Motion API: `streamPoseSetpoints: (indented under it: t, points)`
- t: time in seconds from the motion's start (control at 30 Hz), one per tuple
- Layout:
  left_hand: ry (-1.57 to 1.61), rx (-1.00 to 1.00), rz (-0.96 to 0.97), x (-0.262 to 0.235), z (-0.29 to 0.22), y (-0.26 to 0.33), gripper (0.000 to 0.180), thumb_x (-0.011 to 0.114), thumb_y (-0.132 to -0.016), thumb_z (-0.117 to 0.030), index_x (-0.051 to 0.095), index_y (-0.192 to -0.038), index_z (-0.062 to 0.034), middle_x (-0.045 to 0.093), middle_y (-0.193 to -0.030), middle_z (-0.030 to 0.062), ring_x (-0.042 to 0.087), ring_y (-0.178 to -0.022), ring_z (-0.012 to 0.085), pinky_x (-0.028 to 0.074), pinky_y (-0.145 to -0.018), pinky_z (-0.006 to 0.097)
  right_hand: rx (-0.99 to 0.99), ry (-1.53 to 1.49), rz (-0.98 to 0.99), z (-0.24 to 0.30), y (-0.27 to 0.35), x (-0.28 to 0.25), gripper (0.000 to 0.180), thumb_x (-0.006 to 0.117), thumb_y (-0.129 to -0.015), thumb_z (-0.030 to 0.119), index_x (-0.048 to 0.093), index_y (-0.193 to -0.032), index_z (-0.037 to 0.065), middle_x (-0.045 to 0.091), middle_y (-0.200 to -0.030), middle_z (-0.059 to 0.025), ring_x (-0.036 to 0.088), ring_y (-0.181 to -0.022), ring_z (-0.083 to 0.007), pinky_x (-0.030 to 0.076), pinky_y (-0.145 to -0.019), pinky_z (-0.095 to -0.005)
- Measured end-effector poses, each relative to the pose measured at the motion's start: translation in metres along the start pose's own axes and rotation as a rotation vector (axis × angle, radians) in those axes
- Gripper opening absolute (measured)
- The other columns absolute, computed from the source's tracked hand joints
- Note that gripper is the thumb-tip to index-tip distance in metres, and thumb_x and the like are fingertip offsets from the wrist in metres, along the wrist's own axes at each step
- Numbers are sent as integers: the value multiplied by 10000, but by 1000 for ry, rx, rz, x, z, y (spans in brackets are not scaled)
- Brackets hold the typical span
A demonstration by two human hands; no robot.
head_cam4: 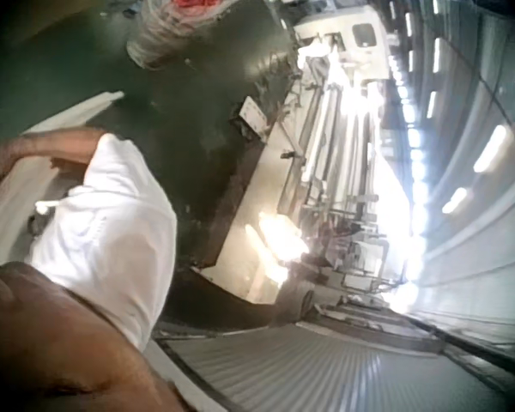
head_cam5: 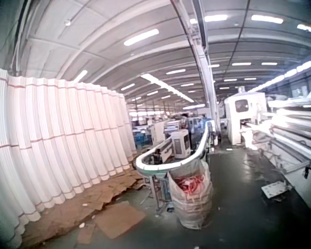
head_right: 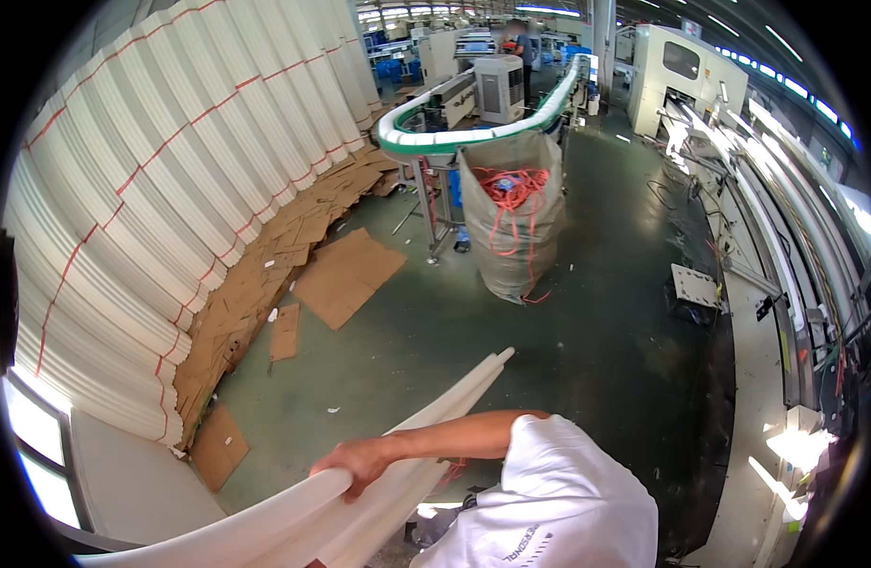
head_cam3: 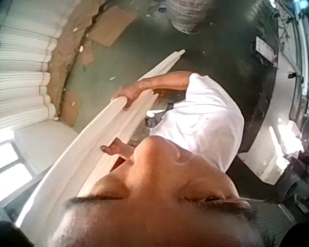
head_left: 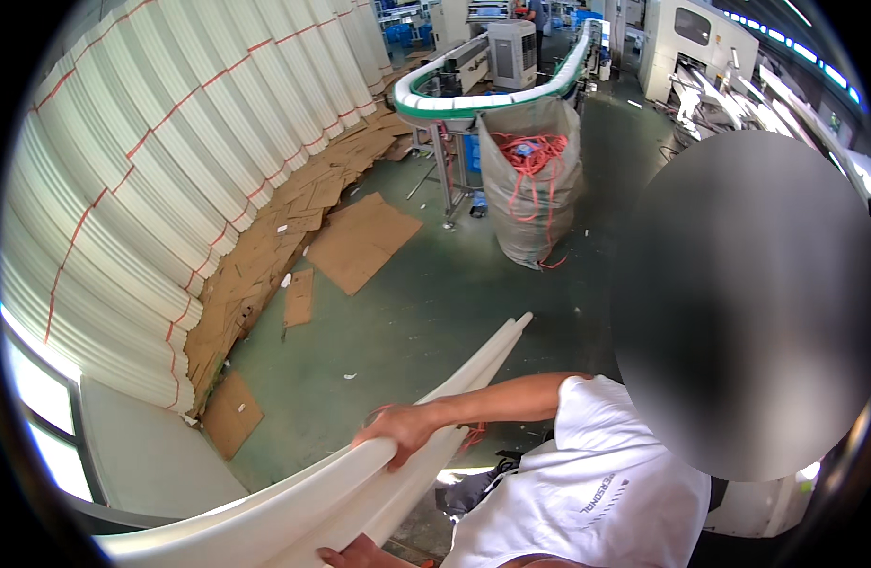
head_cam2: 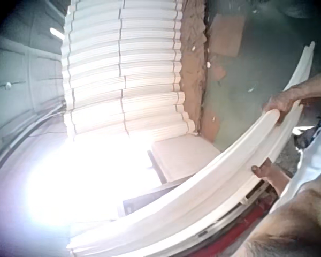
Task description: The person repeatedly picks up long white plastic pipes from a floor stack and places them onto a metal rack. They also handle a dark flexible strip and later weigh small cylindrical containers on a digital scale.
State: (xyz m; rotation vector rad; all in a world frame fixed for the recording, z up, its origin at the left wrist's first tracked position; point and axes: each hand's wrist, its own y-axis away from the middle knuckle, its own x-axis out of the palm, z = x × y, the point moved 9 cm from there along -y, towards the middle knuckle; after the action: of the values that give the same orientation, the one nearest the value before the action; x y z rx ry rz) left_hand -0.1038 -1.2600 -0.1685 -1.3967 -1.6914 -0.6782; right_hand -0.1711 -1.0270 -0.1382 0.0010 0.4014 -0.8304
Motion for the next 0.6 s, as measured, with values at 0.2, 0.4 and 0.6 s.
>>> streamPoseSetpoints:
  t: [0.2, 0.4, 0.6]
  points:
    - [-235, 160, 386, 219, 111, 57, 1013, 633, -736, -516, 73, -1470, -100, 368, -1343, 161, 417, -1206, 345, 277, -1086, 505, -244, 510, -480, 71, 211, -96, 680, 791, -685, 200, 510, -1299, 123, 453, -1389, -140, 471, -1228, -347, 397, -1020, -430]
    - [-137, 11, 638, 323, 222, 133, 1053, 714, -741, -497, 60, -1474, -120, 384, -1381, 162, 392, -1253, 351, 272, -1101, 514, -79, 653, -587, 91, 351, -162, 777, 824, -632, 221, 490, -1329, 136, 488, -1352, -106, 481, -1217, -302, 391, -1025, -410]
    - [-64, -196, 727, 372, 332, 167, 1114, 797, -686, -428, 74, -1472, -110, 396, -1371, 157, 404, -1259, 356, 279, -1102, 505, 155, 535, -684, 54, 443, -212, 884, 849, -604, 230, 438, -1381, 136, 503, -1321, -84, 487, -1190, -289, 391, -1014, -376]
